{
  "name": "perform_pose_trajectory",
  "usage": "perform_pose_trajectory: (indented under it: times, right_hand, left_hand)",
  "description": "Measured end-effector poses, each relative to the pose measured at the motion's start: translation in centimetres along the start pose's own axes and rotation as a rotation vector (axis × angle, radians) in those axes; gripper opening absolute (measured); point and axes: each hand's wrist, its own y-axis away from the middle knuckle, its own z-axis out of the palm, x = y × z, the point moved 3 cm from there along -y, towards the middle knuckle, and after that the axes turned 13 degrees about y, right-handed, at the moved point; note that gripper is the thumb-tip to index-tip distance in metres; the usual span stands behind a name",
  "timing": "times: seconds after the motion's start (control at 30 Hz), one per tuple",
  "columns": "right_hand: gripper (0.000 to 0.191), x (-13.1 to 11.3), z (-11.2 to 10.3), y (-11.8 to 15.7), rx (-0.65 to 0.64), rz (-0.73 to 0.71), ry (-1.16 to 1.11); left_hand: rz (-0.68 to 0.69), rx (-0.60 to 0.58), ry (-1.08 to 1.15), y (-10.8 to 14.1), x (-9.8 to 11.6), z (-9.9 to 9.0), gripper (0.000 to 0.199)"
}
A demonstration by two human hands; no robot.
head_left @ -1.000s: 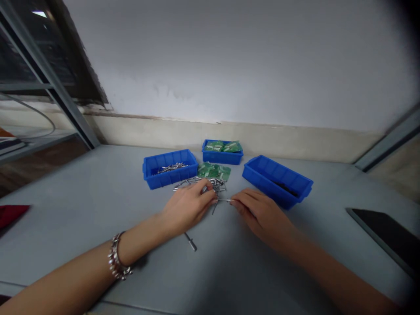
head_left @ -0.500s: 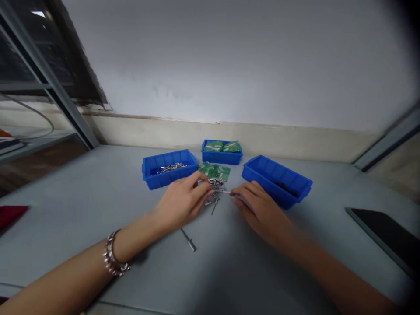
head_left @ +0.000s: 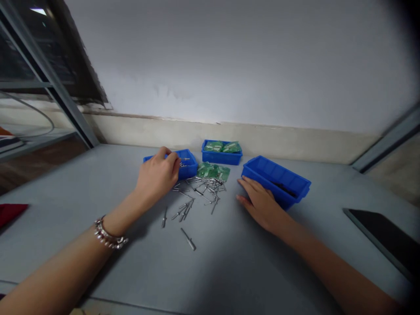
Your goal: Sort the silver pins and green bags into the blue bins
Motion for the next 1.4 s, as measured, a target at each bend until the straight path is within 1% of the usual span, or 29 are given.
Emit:
perform_pose_trajectory:
  times: [0.1, 0.23, 0.37, 0.47, 0.57, 0.7, 0.93, 1.07, 1.17, 1.27, 1.33, 1.4]
  right_hand:
    - [0.046, -0.1, 0.4, 0.2, -0.054, -0.03, -0.007]
    - [0.046, -0.5, 0.2, 0.3, -0.109, -0.041, -0.001]
    - [0.047, -0.9, -0.3, 0.2, -0.076, -0.059, 0.003]
    - [0.046, -0.9, -0.3, 0.1, -0.063, -0.072, -0.004]
    - [0.045, -0.8, 0.1, 0.2, -0.073, -0.086, -0.035]
    - [0.045, -0.6, 0.3, 0.3, -0.049, -0.101, -0.061]
    - [0.041, -1.1, -0.3, 0.4, -0.073, -0.103, -0.066]
    - [0.039, -1.4, -0.6, 0.5, -0.06, -0.121, -0.053]
    - [0.039, -1.6, -0.8, 0.5, -0.044, -0.155, -0.04]
    - [0.04, -1.8, -0.8, 0.4, -0.027, -0.205, -0.035]
    - [0.04, -1.9, -0.6, 0.4, -0.02, -0.239, -0.031]
    - [0.041, -2.0, -0.4, 0.4, -0.027, -0.26, -0.034]
  left_hand:
    - [-0.025, -0.03, -0.026, 0.0, -0.3, 0.5, 0.028]
    - [-0.014, -0.042, -0.07, 0.1, -0.6, 1.0, 0.028]
    - [-0.012, -0.07, -0.075, 0.0, -0.8, 1.2, 0.028]
    - [-0.015, -0.071, -0.055, -0.1, -0.7, 1.0, 0.028]
    - [-0.041, -0.049, -0.045, -0.1, -0.6, 0.5, 0.029]
    - [-0.063, -0.009, -0.056, -0.2, -0.7, 0.0, 0.032]
    - [-0.044, -0.12, -0.088, -0.2, -1.4, 1.1, 0.031]
    - [-0.027, -0.137, -0.114, -0.2, -1.5, 1.3, 0.031]
    - [-0.026, -0.129, -0.098, -0.3, -1.4, 1.3, 0.029]
    - [0.012, -0.08, -0.082, -0.1, -0.8, 1.1, 0.026]
    - [0.08, -0.056, -0.069, 0.0, -0.2, 1.1, 0.024]
    - [0.167, -0.058, -0.051, 0.3, 0.5, 1.0, 0.023]
